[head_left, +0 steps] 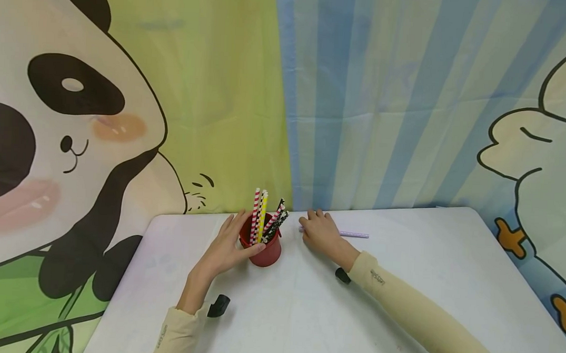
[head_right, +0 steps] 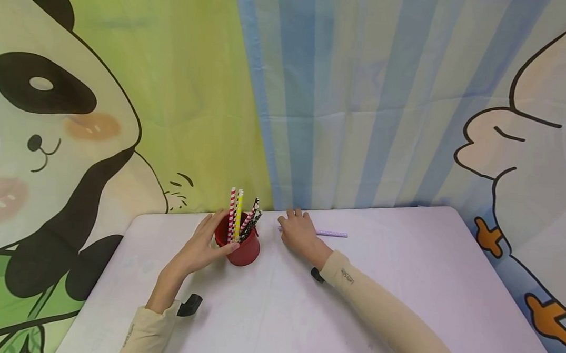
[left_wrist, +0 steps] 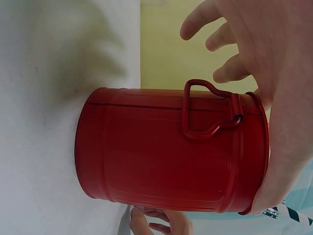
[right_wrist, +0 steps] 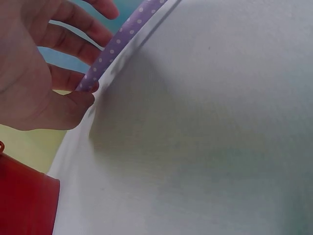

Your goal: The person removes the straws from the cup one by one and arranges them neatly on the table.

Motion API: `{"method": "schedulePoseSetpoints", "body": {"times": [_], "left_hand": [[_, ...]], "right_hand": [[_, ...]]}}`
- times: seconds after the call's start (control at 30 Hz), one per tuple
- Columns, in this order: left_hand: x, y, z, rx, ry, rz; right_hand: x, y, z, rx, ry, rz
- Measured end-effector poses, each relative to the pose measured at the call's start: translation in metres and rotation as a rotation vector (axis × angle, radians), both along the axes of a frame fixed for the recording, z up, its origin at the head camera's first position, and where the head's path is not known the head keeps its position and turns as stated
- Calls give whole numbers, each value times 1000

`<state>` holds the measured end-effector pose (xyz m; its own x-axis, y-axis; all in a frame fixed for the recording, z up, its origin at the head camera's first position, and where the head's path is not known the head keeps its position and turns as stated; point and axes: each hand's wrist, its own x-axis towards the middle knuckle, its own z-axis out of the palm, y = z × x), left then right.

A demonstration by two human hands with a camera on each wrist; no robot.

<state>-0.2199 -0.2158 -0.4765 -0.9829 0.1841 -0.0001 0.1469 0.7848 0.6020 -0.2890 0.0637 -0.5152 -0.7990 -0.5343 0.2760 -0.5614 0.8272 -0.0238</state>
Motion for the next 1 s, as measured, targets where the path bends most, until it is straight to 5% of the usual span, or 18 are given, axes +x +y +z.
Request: {"method": "schedulePoseSetpoints", "body": {"times": [1.0], "left_hand": [[0, -2, -1, 19, 8, -4]], "right_hand": [[-3, -2, 2, 35, -119, -21]]}}
